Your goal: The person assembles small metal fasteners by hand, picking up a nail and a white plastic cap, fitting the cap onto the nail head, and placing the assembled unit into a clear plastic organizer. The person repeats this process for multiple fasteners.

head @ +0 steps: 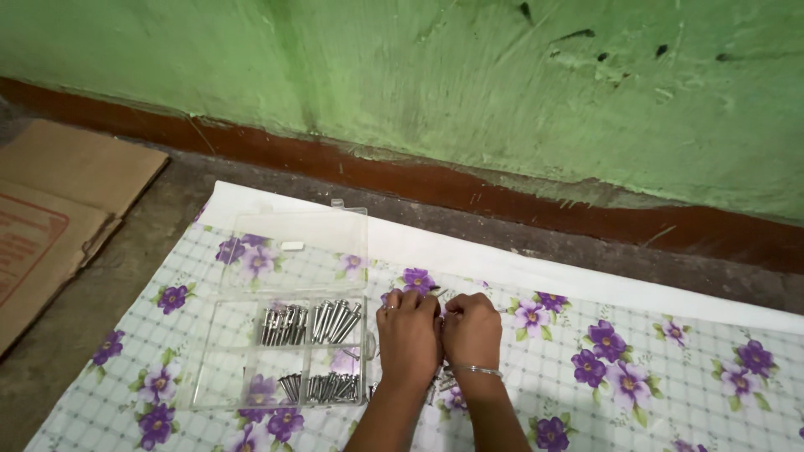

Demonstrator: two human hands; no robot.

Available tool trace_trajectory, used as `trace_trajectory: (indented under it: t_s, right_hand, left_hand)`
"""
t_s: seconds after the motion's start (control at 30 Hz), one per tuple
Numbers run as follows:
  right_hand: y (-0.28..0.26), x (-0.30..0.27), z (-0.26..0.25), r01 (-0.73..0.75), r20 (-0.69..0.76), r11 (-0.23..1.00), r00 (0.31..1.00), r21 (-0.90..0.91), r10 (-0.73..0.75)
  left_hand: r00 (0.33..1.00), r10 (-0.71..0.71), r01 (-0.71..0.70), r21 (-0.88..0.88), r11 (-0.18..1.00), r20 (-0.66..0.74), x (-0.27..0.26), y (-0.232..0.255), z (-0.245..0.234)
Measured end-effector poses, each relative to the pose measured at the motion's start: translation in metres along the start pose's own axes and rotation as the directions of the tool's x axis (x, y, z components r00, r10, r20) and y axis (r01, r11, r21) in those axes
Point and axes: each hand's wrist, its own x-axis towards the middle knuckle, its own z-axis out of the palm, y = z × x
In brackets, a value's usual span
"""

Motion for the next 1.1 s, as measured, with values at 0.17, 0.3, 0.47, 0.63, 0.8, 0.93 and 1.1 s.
trace_trajectory:
  t_s: [0.17, 0.3, 0.47, 0.63, 0.8, 0.93, 1.1]
  right_hand:
    - [-0.004, -0.001, -0.004, -0.008, 0.054, 1.000, 0.999, 0.013, 0.007]
    - [-0.007, 0.000, -0.007, 0.005, 0.084, 1.000, 0.996, 0.029, -0.008]
    - [-0.020, 0.005, -0.020, 0.028, 0.126, 0.976, 0.990, 0.217, -0.057]
    - [-0.055, 0.006, -0.042, 0.020, 0.201, 0.950, 0.976, 0.312, -0.087]
    - [-0.086, 0.003, -0.065, 0.016, 0.242, 0.922, 0.963, 0.388, -0.119]
    - [-0.099, -0.001, -0.074, -0.037, 0.305, 0.914, 0.947, 0.404, -0.097]
    - [-0.110, -0.007, -0.074, -0.119, 0.376, 0.879, 0.924, 0.462, -0.073]
  left_hand:
    - [0.997, 0.041, -0.038, 0.033, 0.999, -0.070, -0.005, -0.004, 0.005]
    - [0.999, 0.003, -0.001, 0.041, 0.999, -0.052, -0.005, -0.004, 0.009]
    - [0.997, 0.009, -0.014, -0.068, 0.998, -0.080, -0.009, -0.004, 0.004]
    - [0.985, -0.086, 0.042, -0.271, 0.962, -0.153, -0.012, 0.003, -0.012]
    - [0.949, -0.100, -0.027, -0.392, 0.919, -0.300, -0.018, 0.008, -0.040]
    - [0.936, -0.138, -0.019, -0.437, 0.899, -0.324, -0.022, 0.005, -0.062]
    - [0.914, -0.217, 0.019, -0.498, 0.867, -0.342, -0.028, 0.002, -0.076]
